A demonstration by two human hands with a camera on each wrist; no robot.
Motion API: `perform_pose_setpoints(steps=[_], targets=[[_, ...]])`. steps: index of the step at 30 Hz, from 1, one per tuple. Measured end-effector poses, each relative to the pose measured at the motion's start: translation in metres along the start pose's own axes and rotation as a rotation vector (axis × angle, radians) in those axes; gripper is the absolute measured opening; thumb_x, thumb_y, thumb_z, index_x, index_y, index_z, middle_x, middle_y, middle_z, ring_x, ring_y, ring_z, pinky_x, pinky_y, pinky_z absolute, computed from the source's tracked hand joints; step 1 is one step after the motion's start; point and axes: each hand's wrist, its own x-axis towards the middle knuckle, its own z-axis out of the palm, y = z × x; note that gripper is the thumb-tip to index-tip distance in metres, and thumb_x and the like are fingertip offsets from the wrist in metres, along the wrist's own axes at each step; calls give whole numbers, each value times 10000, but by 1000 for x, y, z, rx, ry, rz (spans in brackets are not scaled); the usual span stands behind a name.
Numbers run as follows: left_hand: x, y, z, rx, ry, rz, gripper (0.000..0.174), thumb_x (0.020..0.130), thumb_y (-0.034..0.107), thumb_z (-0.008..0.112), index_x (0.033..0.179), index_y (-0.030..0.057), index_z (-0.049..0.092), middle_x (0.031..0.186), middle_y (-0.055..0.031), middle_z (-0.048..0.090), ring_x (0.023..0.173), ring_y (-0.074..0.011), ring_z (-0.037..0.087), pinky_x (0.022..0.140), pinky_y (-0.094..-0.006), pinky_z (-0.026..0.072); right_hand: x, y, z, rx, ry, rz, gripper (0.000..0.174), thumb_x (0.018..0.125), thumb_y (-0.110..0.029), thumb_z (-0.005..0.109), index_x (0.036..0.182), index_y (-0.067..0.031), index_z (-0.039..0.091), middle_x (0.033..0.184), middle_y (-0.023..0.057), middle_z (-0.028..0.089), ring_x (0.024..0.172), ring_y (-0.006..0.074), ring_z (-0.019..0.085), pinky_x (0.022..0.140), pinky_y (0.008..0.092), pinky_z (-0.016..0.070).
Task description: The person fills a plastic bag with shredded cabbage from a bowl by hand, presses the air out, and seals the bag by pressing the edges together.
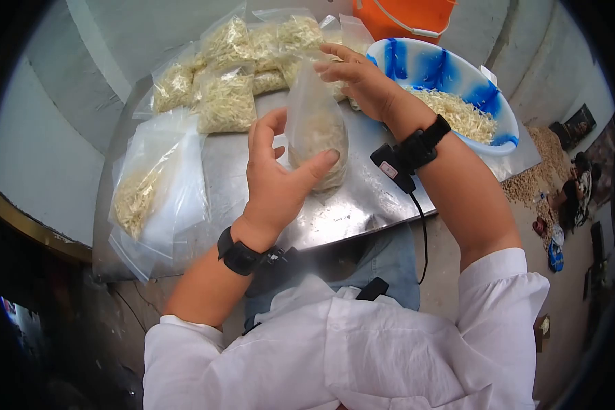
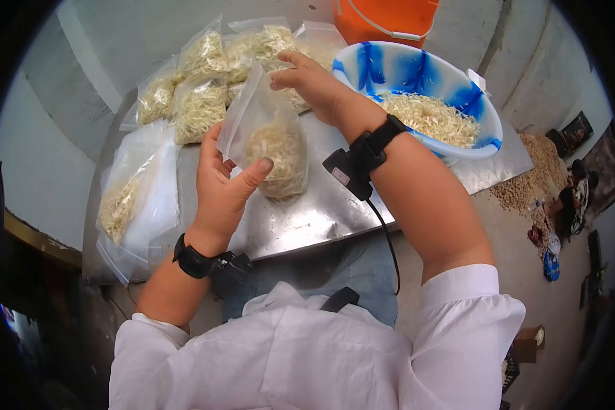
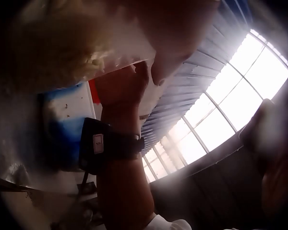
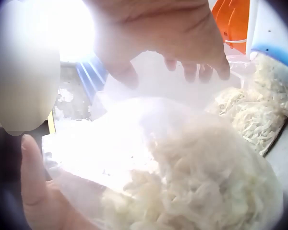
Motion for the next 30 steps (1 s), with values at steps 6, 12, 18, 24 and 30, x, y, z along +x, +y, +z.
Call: perform_pose_setpoints(steps=[6, 12, 18, 24, 30], targets=[[6, -7, -23, -65, 66, 2, 224, 790, 179, 663, 934, 15, 613, 862, -25, 598, 778, -105, 531, 721, -242, 410, 6, 10, -8, 109, -278, 113, 385, 752, -119, 626, 1111, -14, 532, 988, 76, 594, 922, 151, 560, 837, 289, 421], [34, -2, -61, -107, 33, 100, 125, 824, 93, 622, 905, -1, 638, 848, -24, 623, 774, -88, 542, 708, -221, 421, -40, 0, -22, 188, -172, -86, 231, 722, -42, 673, 932, -10, 582, 871, 38, 610, 782, 120, 577, 734, 239, 459], [45, -8, -73, -173, -96, 98, 135, 827, 77, 613, 939, 6, 635, 927, -28, 622, 852, -92, 544, 789, -220, 402, -78, -5, -15, 150, -150, -90, 251, 740, -68, 686, 965, 0, 596, 867, 35, 618, 805, 100, 568, 746, 235, 452], [43, -3, -76, -221, -140, 30, 164, 814, 76, 626, 964, 10, 627, 922, -25, 617, 848, -94, 538, 785, -225, 399, -76, -6, -19, 136, -148, -108, 183, 756, -107, 684, 887, 13, 642, 830, 38, 632, 783, 100, 557, 742, 229, 443], [47, 9, -78, 21, -135, 161, 194, 764, 94, 671, 938, 17, 636, 928, -34, 622, 874, -123, 548, 786, -253, 419, -70, -10, -17, 37, -158, -176, 154, 772, -125, 672, 858, 1, 650, 798, 22, 631, 757, 83, 545, 706, 213, 426]])
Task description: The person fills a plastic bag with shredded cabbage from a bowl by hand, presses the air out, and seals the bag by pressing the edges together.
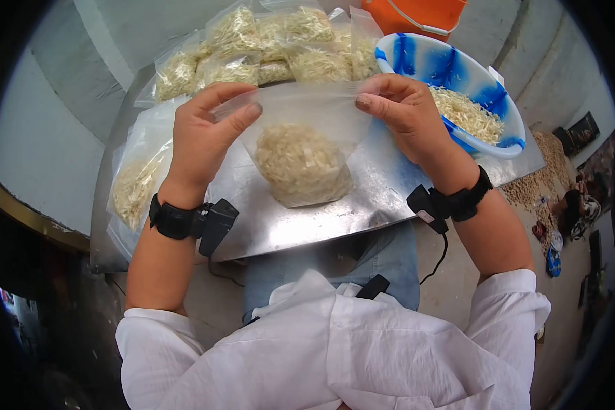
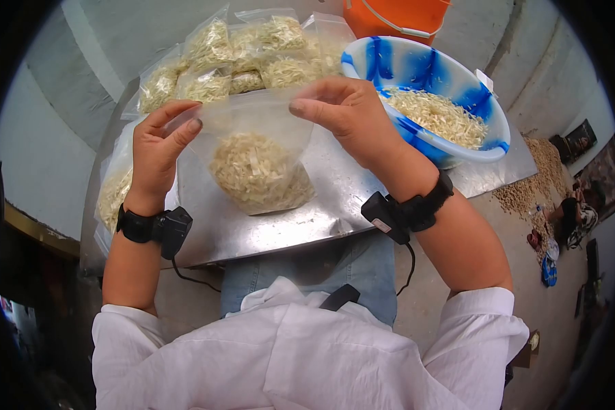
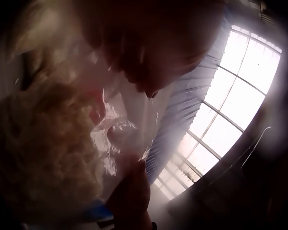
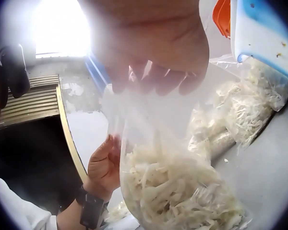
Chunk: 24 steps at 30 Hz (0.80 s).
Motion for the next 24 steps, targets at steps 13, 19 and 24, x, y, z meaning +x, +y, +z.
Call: perform_pose_setpoints(steps=[13, 19, 24], targets=[[41, 51, 44, 630, -357, 343, 195, 687, 102, 692, 845, 4, 635, 765, -101, 613, 751, -219, 578, 683, -304, 446, -1, -9, 9, -134, -28, -129, 94, 785, -93, 639, 825, -8, 634, 774, 0, 617, 735, 62, 541, 677, 210, 435], [42, 57, 48, 614, -366, 318, 124, 708, 81, 666, 794, -4, 638, 731, -97, 609, 681, -195, 582, 622, -285, 446, -5, -9, 11, -184, 23, -195, 84, 764, -76, 640, 805, -2, 636, 771, 27, 627, 740, 83, 560, 698, 225, 447], [42, 57, 47, 642, -368, 357, 107, 702, 84, 667, 759, -1, 635, 715, -89, 608, 673, -201, 574, 621, -291, 446, -5, -8, 12, -203, 36, -208, 97, 755, -83, 644, 809, -3, 639, 773, 39, 631, 741, 99, 568, 709, 236, 451]])
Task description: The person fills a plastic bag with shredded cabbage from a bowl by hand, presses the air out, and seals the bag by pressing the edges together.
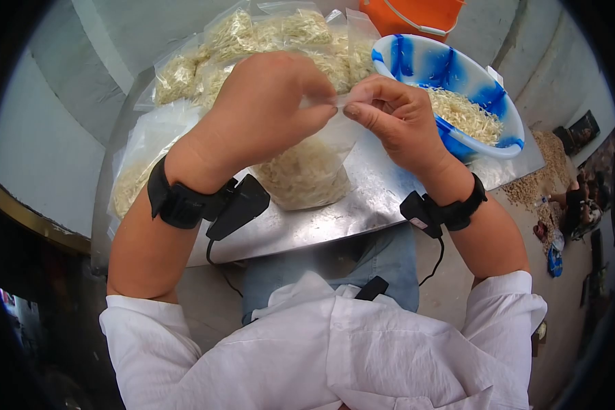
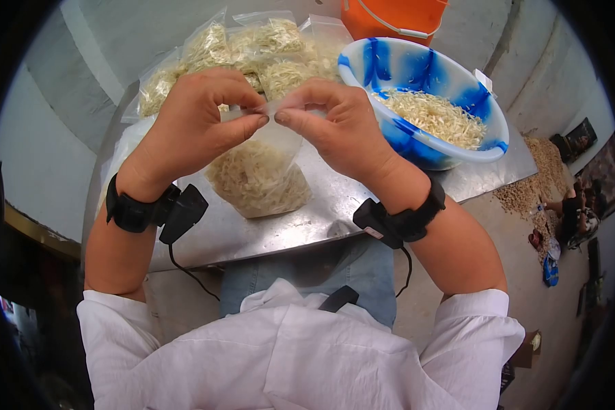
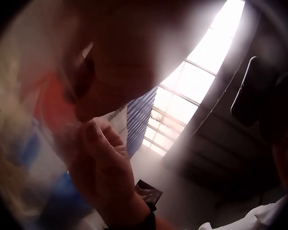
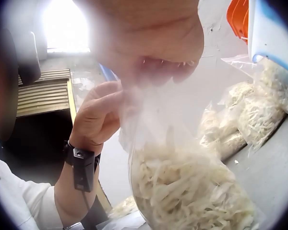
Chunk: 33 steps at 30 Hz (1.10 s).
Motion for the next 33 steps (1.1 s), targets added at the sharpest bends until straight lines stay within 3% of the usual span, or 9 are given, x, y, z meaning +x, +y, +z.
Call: perform_pose_setpoints(steps=[11, 15, 24, 29, 33], targets=[[0, -3, -1, -70, -13, 27, 134, 702, 100, 672, 784, -1, 640, 716, -96, 605, 679, -195, 567, 622, -296, 441, -1, -1, 2, -135, 5, -112, 109, 764, -93, 620, 817, 2, 612, 770, 68, 608, 732, 154, 562, 685, 256, 439], [-1, -8, -5, -117, -141, -60, 129, 744, 96, 645, 804, -17, 636, 715, -101, 595, 669, -193, 556, 614, -287, 432, 0, 2, 2, -116, 14, -142, 101, 760, -76, 626, 818, 5, 610, 777, 65, 607, 735, 152, 562, 684, 254, 437], [2, -6, -6, -117, -202, -98, 119, 768, 89, 641, 805, -24, 634, 687, -103, 587, 641, -195, 556, 598, -286, 430, -2, 2, 0, -55, 12, -67, 117, 755, -91, 653, 844, -15, 641, 822, 44, 631, 773, 113, 576, 719, 241, 454], [-1, -5, -4, -118, -155, -90, 118, 760, 83, 654, 813, -20, 637, 709, -107, 606, 654, -199, 570, 609, -287, 442, -3, -2, 2, 64, -12, 130, 113, 784, -68, 661, 853, 12, 621, 823, 14, 592, 760, 71, 537, 697, 197, 427], [-1, -3, -3, -85, -129, -89, 112, 749, 71, 660, 814, -17, 639, 717, -108, 614, 661, -198, 579, 610, -288, 449, -1, -3, 8, 123, -9, 92, 132, 755, -98, 666, 835, 7, 657, 765, 37, 639, 718, 73, 562, 660, 210, 451]])
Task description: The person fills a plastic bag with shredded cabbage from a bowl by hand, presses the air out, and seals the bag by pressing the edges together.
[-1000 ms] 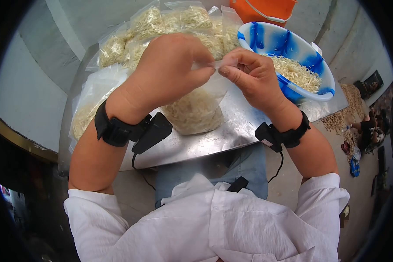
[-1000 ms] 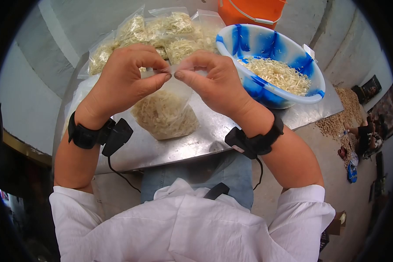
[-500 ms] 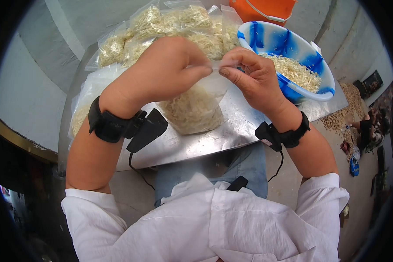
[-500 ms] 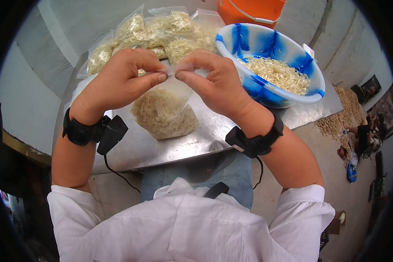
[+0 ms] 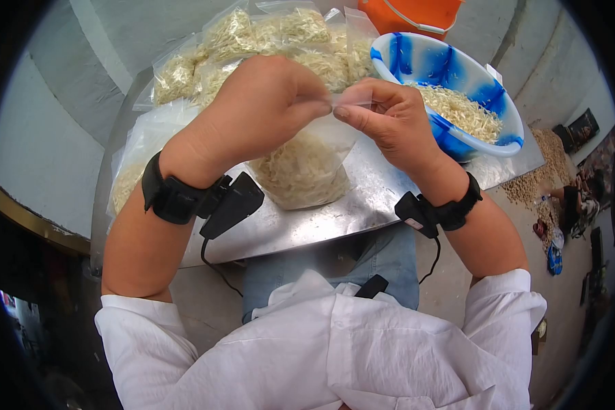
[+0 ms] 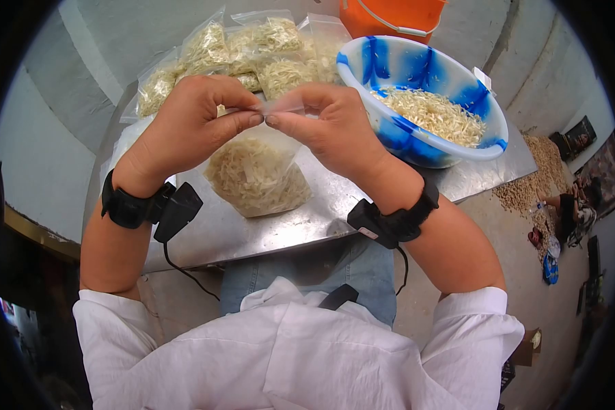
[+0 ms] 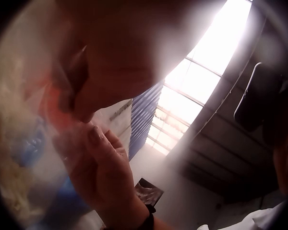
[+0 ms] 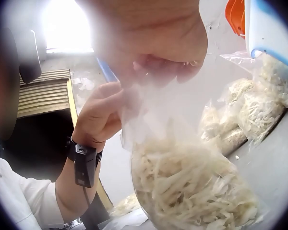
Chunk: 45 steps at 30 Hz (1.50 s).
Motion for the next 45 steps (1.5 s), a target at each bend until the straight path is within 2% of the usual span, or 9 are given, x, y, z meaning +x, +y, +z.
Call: perform_pose_setpoints(steps=[15, 20, 32, 45], targets=[[-1, -3, 3, -37, 66, 57, 98, 727, 52, 667, 792, -12, 630, 696, -92, 599, 638, -171, 569, 584, -272, 442, 3, 1, 4, -23, 39, 5, 108, 728, -85, 625, 774, 10, 652, 704, 13, 617, 665, 54, 528, 604, 198, 427], [0, -5, 5, -42, 75, 72, 102, 720, 45, 666, 793, -15, 630, 704, -92, 606, 645, -166, 572, 589, -267, 444, 3, -3, 4, -140, 65, -9, 103, 725, -92, 615, 756, 2, 642, 681, 12, 613, 641, 49, 518, 586, 200, 423], [-5, -5, 5, -36, 93, 40, 95, 724, 67, 666, 789, 4, 636, 723, -81, 622, 670, -152, 587, 625, -251, 462, 1, -4, 1, -184, 34, -70, 114, 735, -102, 637, 762, 8, 644, 717, 45, 635, 680, 93, 563, 629, 227, 443], [-9, -10, -1, 7, 52, 74, 88, 737, 74, 652, 773, 5, 610, 711, -74, 595, 691, -167, 557, 643, -274, 443, -2, -2, 2, -180, 34, -66, 126, 741, -121, 648, 770, 2, 650, 718, 45, 636, 682, 97, 560, 625, 232, 442]])
